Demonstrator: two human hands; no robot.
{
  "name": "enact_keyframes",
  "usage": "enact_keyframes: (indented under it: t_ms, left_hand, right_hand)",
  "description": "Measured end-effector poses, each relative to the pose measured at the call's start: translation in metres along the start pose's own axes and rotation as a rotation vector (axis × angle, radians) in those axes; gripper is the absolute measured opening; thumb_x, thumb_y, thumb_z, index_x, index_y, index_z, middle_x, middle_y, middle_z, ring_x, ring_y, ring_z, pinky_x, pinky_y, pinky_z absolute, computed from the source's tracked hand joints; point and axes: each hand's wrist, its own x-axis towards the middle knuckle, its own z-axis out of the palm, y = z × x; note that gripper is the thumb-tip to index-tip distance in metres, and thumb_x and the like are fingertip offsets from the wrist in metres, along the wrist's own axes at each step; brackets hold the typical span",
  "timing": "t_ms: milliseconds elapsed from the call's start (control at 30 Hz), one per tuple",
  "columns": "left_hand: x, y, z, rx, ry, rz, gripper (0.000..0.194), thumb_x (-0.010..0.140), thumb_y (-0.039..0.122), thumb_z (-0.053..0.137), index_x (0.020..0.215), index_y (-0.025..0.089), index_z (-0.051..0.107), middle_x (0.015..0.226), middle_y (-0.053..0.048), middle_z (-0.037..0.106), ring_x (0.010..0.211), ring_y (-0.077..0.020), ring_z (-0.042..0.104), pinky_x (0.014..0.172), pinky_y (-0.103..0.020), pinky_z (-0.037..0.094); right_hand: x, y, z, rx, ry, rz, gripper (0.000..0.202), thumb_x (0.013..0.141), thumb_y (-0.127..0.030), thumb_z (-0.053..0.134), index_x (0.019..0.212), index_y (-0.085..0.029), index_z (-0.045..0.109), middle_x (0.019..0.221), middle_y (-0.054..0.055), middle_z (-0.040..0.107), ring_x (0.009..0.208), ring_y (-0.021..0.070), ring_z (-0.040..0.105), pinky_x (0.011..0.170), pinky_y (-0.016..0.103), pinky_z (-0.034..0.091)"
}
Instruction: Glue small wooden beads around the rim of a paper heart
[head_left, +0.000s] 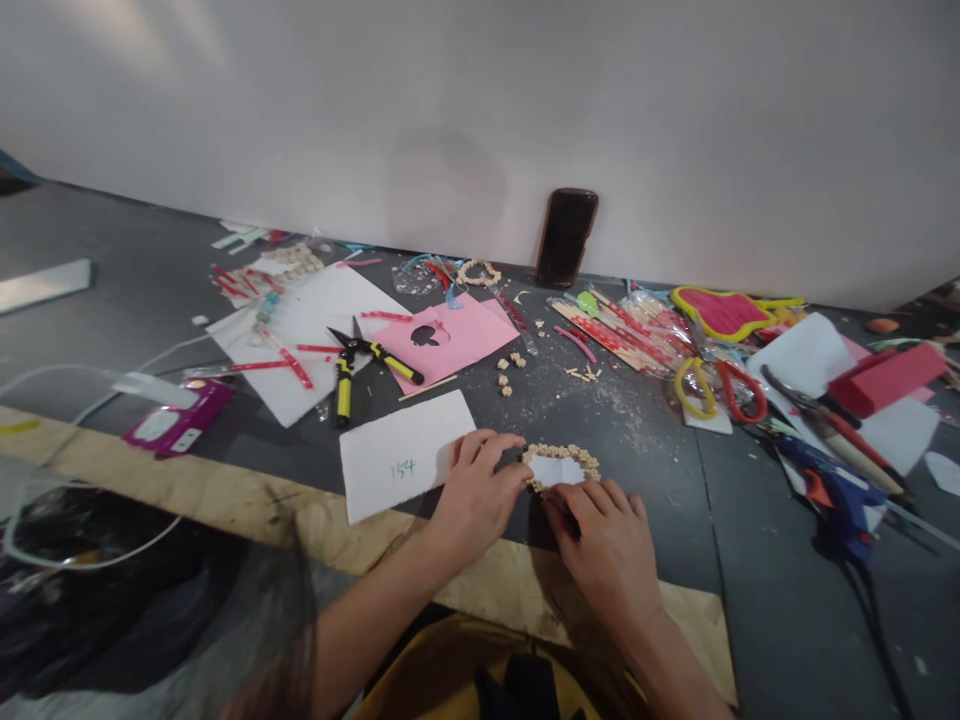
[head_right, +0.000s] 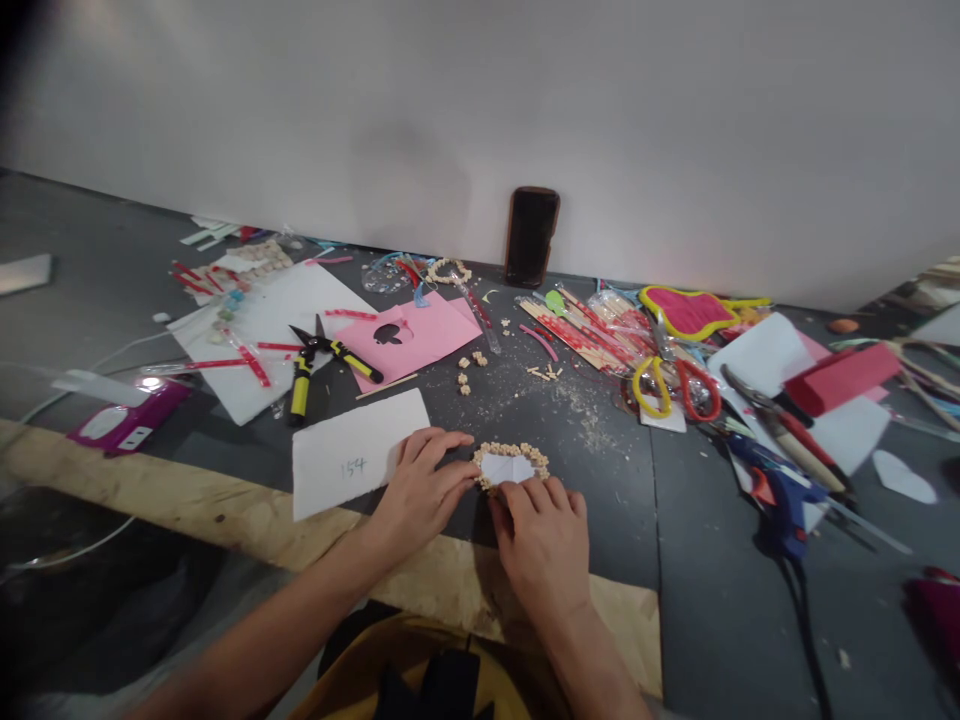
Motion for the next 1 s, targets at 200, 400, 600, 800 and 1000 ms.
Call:
enact_keyframes:
  t_ms: [200,400,600,800,1000]
  left_hand:
    - [0.000,0.000,-0.001,-0.005,-0.003,-0.004,0.018,0.086,0.018,0.050,0.096,0.026,0.062,0.121,-0.003,0.052,0.109,-0.0254,0.040,0.089,-0.043,0.033]
    - [0.000,-0.002,0.000,-0.012,0.028,-0.033,0.032,0.081,0.007,0.046,0.103,0.026,0.060,0.122,-0.004,0.052,0.109,-0.0251,0.041,0.089,-0.042,0.035]
    - [0.001,-0.001,-0.002,-0.028,0.081,-0.044,0.033,0.081,0.004,0.043,0.100,0.024,0.061,0.119,-0.005,0.054,0.107,-0.0241,0.043,0.089,-0.042,0.037]
    - [0.002,-0.002,-0.016,0.036,0.104,-0.085,0.029,0.083,0.010,0.045,0.101,0.025,0.061,0.119,-0.006,0.053,0.107,-0.0247,0.044,0.089,-0.042,0.038]
    - [0.002,-0.024,-0.040,0.172,0.081,-0.101,0.027,0.084,0.016,0.050,0.106,0.027,0.061,0.121,-0.006,0.052,0.108,-0.0264,0.044,0.090,-0.043,0.037]
  right_hand:
    - [0.000,0.000,0.000,0.004,-0.005,0.000,0.012,0.087,-0.028,0.054,0.085,-0.023,0.065,0.079,0.003,0.067,0.078,0.0207,0.052,0.067,0.033,0.025]
    - [-0.001,0.001,-0.001,0.000,-0.001,0.004,0.011,0.085,-0.030,0.057,0.087,-0.023,0.064,0.080,0.003,0.068,0.078,0.0215,0.052,0.066,0.033,0.025]
    - [-0.003,0.002,-0.004,0.028,0.041,-0.008,0.015,0.085,-0.033,0.056,0.090,-0.022,0.064,0.082,0.004,0.068,0.078,0.0215,0.053,0.067,0.033,0.029]
    - [-0.017,0.029,-0.016,0.119,0.141,0.030,0.024,0.088,-0.036,0.048,0.098,-0.019,0.061,0.082,0.006,0.067,0.077,0.0207,0.056,0.071,0.033,0.040]
    - [-0.037,0.072,-0.013,0.164,0.235,0.277,0.026,0.089,-0.030,0.038,0.100,-0.019,0.059,0.088,0.008,0.068,0.074,0.0186,0.064,0.064,0.029,0.048]
